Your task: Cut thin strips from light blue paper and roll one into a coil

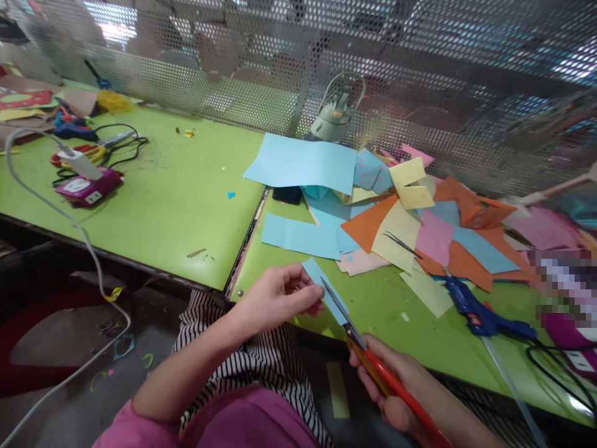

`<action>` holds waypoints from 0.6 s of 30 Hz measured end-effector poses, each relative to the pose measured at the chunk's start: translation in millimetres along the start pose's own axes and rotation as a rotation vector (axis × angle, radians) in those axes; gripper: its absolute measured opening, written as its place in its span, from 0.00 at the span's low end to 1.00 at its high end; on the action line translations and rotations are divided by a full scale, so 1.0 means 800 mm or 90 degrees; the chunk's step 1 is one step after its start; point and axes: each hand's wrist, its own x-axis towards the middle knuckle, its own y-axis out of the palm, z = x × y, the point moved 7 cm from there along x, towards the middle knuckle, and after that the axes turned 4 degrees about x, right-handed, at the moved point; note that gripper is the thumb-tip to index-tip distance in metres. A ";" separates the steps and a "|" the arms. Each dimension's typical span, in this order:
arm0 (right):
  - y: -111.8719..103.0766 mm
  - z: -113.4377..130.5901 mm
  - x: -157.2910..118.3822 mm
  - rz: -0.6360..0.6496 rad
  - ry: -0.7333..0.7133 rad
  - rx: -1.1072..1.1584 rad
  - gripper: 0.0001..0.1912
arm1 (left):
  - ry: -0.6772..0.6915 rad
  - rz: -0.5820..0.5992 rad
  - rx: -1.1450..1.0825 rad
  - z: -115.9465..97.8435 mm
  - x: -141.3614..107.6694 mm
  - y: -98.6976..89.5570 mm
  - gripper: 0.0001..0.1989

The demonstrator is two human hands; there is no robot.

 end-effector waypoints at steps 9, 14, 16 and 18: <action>0.010 0.016 -0.013 0.001 0.110 0.071 0.23 | 0.062 -0.073 -0.034 -0.010 0.004 -0.018 0.15; 0.014 0.030 -0.017 0.021 0.076 0.020 0.21 | 0.065 -0.068 -0.030 -0.010 0.005 -0.018 0.14; 0.013 0.034 -0.018 0.017 0.040 -0.001 0.20 | 0.063 -0.069 -0.024 -0.010 0.005 -0.018 0.14; 0.013 0.036 -0.019 0.011 0.018 -0.005 0.20 | 0.062 -0.068 -0.019 -0.010 0.005 -0.019 0.14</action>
